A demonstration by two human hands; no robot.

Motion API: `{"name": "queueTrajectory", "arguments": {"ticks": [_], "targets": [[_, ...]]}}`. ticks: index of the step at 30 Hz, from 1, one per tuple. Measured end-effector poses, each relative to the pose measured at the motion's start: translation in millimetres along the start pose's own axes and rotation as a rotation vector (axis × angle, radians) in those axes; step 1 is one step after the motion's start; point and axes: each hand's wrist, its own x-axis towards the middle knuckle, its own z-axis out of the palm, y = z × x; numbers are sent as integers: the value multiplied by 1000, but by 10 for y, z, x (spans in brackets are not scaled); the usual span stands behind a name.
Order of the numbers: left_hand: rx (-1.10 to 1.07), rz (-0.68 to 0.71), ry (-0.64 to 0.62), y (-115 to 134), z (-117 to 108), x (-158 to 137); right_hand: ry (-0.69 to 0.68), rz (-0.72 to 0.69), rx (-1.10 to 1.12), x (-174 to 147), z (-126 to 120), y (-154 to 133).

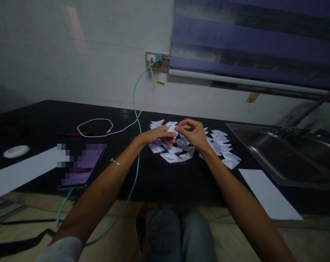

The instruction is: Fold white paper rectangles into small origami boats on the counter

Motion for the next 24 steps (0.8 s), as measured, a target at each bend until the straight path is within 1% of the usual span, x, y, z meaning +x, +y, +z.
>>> {"name": "queueTrajectory", "arguments": {"ticks": [2, 4, 6, 9, 12, 15, 18, 22, 24], "targets": [[0, 7, 30, -15, 15, 13, 23, -4, 12, -4, 8, -6], [62, 2, 117, -42, 32, 42, 44, -10, 28, -6, 14, -7], [222, -15, 221, -67, 40, 67, 58, -6, 39, -9, 21, -8], [534, -23, 342, -84, 27, 74, 65, 21, 35, -17, 34, -26], [754, 66, 428, -94, 11, 56, 45, 57, 27, -24, 36, -56], [841, 157, 447, -135, 13, 57, 11, 106, -1, -20, 11, -68], [870, 207, 427, -206, 27, 86, -44, 143, -61, -11, -41, -50], [837, 207, 363, -263, 54, 121, -154, 185, -97, -5, -103, -25], [812, 188, 368, -261, 70, 128, -180, 194, -78, -4, -119, -19]]}}
